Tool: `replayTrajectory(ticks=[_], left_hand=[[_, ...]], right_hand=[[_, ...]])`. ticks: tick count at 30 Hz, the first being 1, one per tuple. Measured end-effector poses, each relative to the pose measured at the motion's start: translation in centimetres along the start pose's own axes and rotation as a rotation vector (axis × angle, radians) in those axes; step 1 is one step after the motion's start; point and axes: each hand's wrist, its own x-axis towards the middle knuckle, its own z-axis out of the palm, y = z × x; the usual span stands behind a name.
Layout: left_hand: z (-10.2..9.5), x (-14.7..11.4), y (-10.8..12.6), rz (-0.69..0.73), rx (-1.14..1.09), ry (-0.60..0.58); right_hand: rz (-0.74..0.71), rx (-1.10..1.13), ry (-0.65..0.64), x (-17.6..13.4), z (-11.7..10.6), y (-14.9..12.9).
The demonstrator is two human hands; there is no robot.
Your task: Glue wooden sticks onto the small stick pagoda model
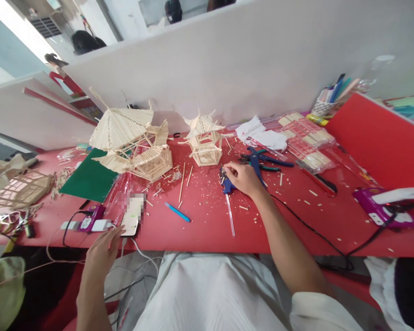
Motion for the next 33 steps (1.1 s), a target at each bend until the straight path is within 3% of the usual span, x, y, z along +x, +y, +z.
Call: replayTrajectory(ticks=[13,25,33], left_hand=[[0.1,0.4,0.2,0.075,-0.010,0.039],[0.1,0.3,0.6,0.055,-0.029,0.014],[-0.8,0.8,1.4,-0.049,0.003,0.019]], right_hand=[[-0.005,-0.007,0.005,0.0,0.0,0.1],[0.000,0.004,0.015,-0.1,-0.2,0.2],[0.012,0.004,-0.002,0.0,-0.2,0.0]])
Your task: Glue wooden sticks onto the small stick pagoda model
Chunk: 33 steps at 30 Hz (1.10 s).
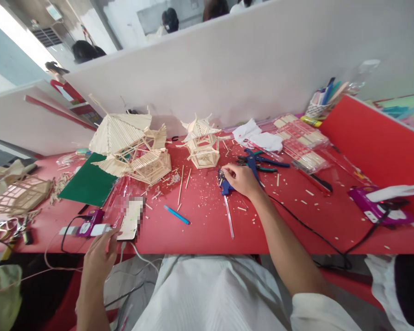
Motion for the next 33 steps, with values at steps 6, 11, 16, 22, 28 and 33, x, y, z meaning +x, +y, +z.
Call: replayTrajectory(ticks=[6,11,16,22,28,33], left_hand=[[0.5,-0.2,0.0,0.030,-0.023,-0.046],[0.0,0.0,0.3,0.005,0.023,0.047],[-0.1,0.3,0.4,-0.099,0.093,0.132],[0.8,0.7,-0.5,-0.232,0.070,0.121],[1.2,2.7,-0.3,-0.178,0.029,0.091],[2.9,4.5,0.0,-0.167,0.064,-0.070]], right_hand=[[0.004,0.004,-0.005,0.0,0.1,0.0],[0.004,0.006,-0.005,0.0,0.0,-0.2],[0.011,0.006,-0.010,0.0,-0.1,-0.3],[0.003,0.011,-0.008,0.0,-0.1,-0.2],[-0.005,-0.004,-0.007,0.1,-0.2,-0.3],[-0.003,-0.001,-0.012,0.1,-0.1,-0.2]])
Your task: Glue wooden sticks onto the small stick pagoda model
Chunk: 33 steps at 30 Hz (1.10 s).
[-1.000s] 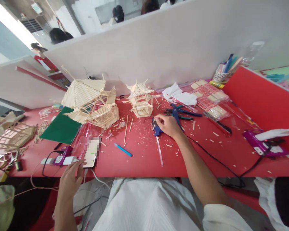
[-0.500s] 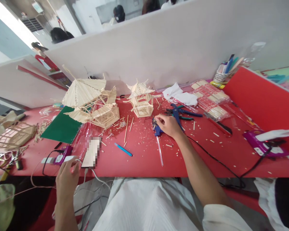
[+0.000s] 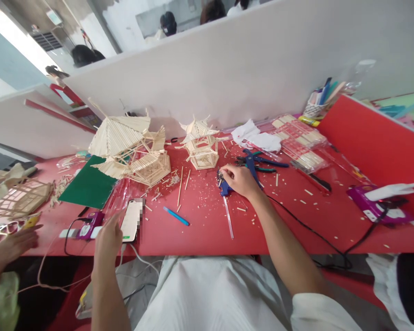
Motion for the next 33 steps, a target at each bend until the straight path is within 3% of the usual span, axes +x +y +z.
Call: replayTrajectory(ticks=[3,8,12,17,33], left_hand=[[1.0,0.5,0.8,0.102,0.064,-0.057],[1.1,0.7,1.0,0.100,0.073,-0.042],[0.4,0.7,-1.0,0.006,-0.004,-0.011],[0.2,-0.1,-3.4,-0.110,-0.152,-0.181],[0.1,-1.0,-2.8,-0.109,-0.125,-0.285]], right_hand=[[-0.002,0.001,-0.005,0.0,0.0,0.0],[-0.018,0.000,-0.009,0.0,0.0,-0.1],[-0.017,0.002,0.001,0.0,0.0,-0.1],[-0.008,0.013,-0.003,-0.1,0.0,0.0],[-0.005,0.019,-0.012,-0.1,0.0,-0.1]])
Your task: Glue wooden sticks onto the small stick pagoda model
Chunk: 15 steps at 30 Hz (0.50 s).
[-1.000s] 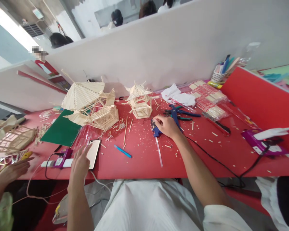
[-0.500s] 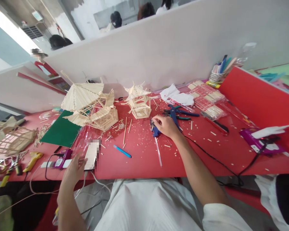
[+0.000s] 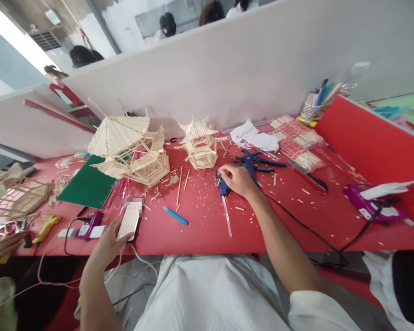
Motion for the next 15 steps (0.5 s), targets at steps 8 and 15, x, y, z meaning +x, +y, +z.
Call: replayTrajectory(ticks=[8,15], left_hand=[[0.2,-0.9,0.7,0.018,0.013,0.043],[0.4,-1.9,0.9,0.041,-0.004,0.087]], right_hand=[[0.003,0.001,0.003,0.0,0.3,0.0],[0.002,-0.003,0.005,-0.1,0.4,0.2]])
